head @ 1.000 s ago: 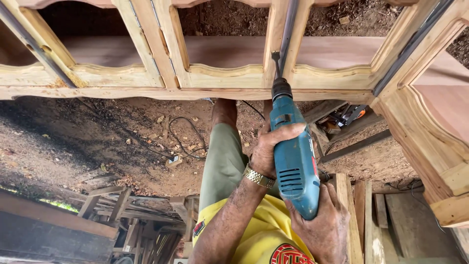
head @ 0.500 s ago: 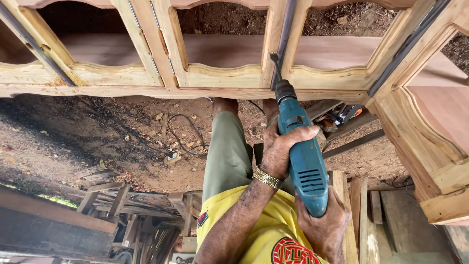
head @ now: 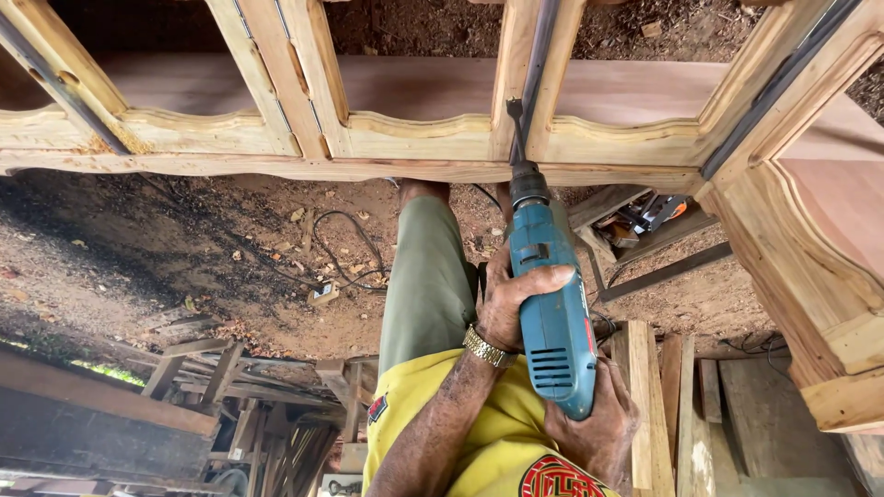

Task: The person uses a corded electric drill to create holes in the vertical stiles of a wooden cabinet frame. They systematically drill multiple holes along the frame's joints while standing on a dirt floor.

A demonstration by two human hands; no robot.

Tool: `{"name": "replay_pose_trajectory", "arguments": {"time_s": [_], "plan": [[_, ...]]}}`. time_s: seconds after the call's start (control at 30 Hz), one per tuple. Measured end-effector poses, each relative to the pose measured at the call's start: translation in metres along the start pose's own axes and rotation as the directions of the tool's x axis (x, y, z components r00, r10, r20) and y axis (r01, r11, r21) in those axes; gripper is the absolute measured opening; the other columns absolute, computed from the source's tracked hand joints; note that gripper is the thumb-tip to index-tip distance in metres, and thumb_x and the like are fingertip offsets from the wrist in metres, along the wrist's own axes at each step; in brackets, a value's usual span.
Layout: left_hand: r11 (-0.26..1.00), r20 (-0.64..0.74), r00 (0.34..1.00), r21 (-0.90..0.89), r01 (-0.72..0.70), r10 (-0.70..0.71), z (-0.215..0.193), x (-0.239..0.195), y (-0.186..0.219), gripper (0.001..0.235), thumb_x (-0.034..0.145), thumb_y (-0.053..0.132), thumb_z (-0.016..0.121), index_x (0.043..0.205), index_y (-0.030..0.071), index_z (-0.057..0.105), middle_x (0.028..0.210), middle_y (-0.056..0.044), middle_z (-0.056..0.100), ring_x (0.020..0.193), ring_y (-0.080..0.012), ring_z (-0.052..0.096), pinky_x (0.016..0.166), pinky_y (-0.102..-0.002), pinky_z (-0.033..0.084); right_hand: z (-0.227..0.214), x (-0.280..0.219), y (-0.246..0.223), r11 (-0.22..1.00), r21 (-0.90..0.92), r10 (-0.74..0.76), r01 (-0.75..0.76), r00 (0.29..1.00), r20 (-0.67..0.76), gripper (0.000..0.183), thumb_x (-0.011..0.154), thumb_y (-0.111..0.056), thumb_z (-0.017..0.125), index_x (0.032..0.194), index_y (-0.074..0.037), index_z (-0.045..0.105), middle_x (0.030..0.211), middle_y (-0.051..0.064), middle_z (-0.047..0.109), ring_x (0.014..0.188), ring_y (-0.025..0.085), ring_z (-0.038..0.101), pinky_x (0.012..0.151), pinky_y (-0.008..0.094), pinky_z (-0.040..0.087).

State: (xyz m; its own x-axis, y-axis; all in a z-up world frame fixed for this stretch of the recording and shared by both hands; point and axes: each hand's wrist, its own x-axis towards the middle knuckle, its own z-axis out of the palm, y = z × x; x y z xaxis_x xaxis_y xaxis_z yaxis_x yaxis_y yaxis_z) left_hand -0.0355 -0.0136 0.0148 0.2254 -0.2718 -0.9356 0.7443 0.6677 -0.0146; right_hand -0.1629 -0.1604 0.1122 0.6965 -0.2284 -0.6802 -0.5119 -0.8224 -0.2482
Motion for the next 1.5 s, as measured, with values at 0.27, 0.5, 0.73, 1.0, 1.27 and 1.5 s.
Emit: {"name": "replay_pose_trajectory", "arguments": {"time_s": [0.27,0.5,0.73,1.0,1.27,1.5], "plan": [[1.0,0.022,0.999,-0.007,-0.027,0.027,-0.002,0.006,-0.005,0.065,0.072,0.022,0.085,0.125,-0.004,0.059,0.096,-0.015,0.069,0.079,-0.0234,0.071,0.069,-0.039,0.063,-0.002,0.01,-0.01,0.996,0.008,0.094,-0.094,0.995,0.031,0.057,0.06,-0.02,0.084,0.109,0.002,0.064,0.096,0.022,0.067,0.083,0.042,0.07,0.071,0.047,0.058],[0.998,0.053,0.998,-0.053,-0.029,0.031,-0.002,0.006,-0.004,0.061,0.074,0.019,0.084,0.125,-0.004,0.057,0.095,-0.016,0.069,0.077,-0.0249,0.071,0.067,-0.041,0.063,-0.001,0.012,-0.01,0.998,0.0,0.063,-0.063,0.998,0.025,0.059,0.056,-0.018,0.082,0.108,0.001,0.063,0.092,0.019,0.065,0.078,0.041,0.069,0.068,0.047,0.056],[0.996,0.052,0.998,-0.077,-0.033,0.037,-0.005,0.009,-0.008,0.062,0.073,0.017,0.084,0.124,-0.005,0.057,0.095,-0.017,0.069,0.078,-0.0256,0.072,0.067,-0.042,0.063,-0.002,0.016,-0.018,1.0,0.014,-0.019,0.02,0.999,-0.049,0.055,0.059,-0.017,0.081,0.108,0.001,0.063,0.091,0.018,0.065,0.076,0.038,0.069,0.066,0.045,0.056],[0.997,0.072,0.997,-0.069,-0.031,0.036,-0.003,0.008,-0.002,0.061,0.073,0.018,0.083,0.124,-0.005,0.057,0.094,-0.018,0.069,0.079,-0.0263,0.072,0.069,-0.042,0.064,-0.008,0.021,-0.033,0.999,0.026,0.029,-0.028,0.999,-0.024,0.05,0.062,-0.015,0.082,0.106,0.001,0.064,0.089,0.016,0.066,0.075,0.036,0.07,0.066,0.043,0.057],[0.995,0.086,0.996,-0.094,-0.027,0.035,-0.006,0.009,-0.005,0.059,0.075,0.017,0.084,0.123,-0.006,0.057,0.095,-0.017,0.069,0.079,-0.0262,0.071,0.069,-0.042,0.063,-0.005,0.018,-0.026,1.0,0.009,0.017,-0.017,0.999,-0.037,0.061,0.059,-0.018,0.081,0.112,0.003,0.063,0.092,0.018,0.067,0.076,0.036,0.071,0.067,0.044,0.057],[0.995,0.084,0.996,-0.102,0.0,0.009,-0.003,0.007,0.0,0.059,0.074,0.015,0.083,0.123,-0.005,0.057,0.094,-0.017,0.068,0.077,-0.0262,0.071,0.066,-0.043,0.064,-0.005,0.017,-0.028,0.998,0.017,0.061,-0.061,0.998,-0.02,0.051,0.06,-0.017,0.081,0.106,-0.001,0.064,0.09,0.015,0.067,0.075,0.035,0.071,0.067,0.043,0.057]]}}
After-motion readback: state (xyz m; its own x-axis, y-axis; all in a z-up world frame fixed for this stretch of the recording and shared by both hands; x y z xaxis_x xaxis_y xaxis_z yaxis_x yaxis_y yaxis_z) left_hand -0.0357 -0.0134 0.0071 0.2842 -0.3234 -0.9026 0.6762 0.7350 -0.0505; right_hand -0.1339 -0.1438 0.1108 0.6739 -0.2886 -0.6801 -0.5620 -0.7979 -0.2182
